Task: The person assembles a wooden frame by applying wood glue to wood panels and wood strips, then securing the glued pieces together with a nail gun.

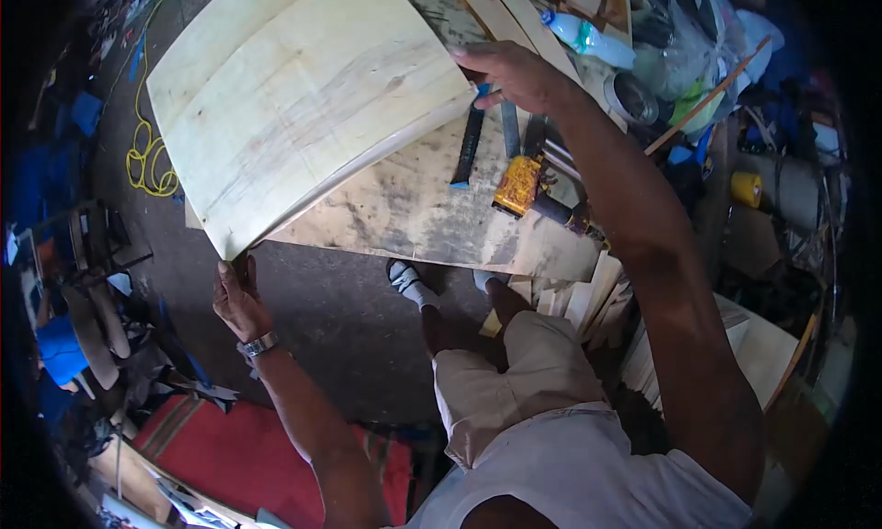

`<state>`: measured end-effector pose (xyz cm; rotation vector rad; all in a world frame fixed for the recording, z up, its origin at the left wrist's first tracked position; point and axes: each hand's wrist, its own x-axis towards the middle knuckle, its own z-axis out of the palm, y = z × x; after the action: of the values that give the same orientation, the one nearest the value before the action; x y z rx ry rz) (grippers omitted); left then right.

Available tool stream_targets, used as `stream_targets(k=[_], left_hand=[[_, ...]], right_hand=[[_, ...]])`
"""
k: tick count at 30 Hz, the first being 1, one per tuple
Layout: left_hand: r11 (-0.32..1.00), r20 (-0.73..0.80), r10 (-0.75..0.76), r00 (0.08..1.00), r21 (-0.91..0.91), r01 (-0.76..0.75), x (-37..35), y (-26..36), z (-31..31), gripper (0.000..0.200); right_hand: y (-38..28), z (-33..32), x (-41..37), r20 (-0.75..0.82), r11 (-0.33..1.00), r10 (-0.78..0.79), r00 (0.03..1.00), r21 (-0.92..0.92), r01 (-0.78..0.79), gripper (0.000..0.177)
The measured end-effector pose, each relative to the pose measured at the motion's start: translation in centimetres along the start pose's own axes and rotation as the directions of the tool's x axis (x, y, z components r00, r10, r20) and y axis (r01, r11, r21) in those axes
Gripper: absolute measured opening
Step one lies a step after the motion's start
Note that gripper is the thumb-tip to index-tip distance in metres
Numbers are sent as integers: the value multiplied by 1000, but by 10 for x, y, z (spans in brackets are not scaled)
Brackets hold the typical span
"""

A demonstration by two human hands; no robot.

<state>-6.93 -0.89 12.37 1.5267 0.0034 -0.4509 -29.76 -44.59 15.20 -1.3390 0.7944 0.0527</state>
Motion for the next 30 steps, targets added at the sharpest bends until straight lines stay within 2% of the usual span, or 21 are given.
stream_targets(k=[3,4,7,13,16,25,30], left_hand=[[997,-82,-43,996,63,48,-2,5,7,38],[994,-106,-52,993,90,61,-1,7,9,38],[987,-128,-90,988,118,106,-9,17,21,37],[982,-172,-29,985,178,60,-14,16,34,40],[990,-179,-10,984,136,35,-10,7,29,42],[983,-213,49,976,185,-9,-9,-1,28,44],[971,-322,95,942,240,-16,-14,2,42,41]], right_hand=[[15,7,4,-20,984,-11,1000,175,14,57],[19,8,7,2,965,-31,1000,261,30,65],[37,4,20,-3,930,-56,998,363,54,54],[41,1,13,17,917,-133,991,380,117,54],[39,3,5,-23,916,-134,991,378,132,52],[49,5,14,-62,920,-178,982,343,188,47],[43,10,7,-87,928,-190,978,310,208,48]])
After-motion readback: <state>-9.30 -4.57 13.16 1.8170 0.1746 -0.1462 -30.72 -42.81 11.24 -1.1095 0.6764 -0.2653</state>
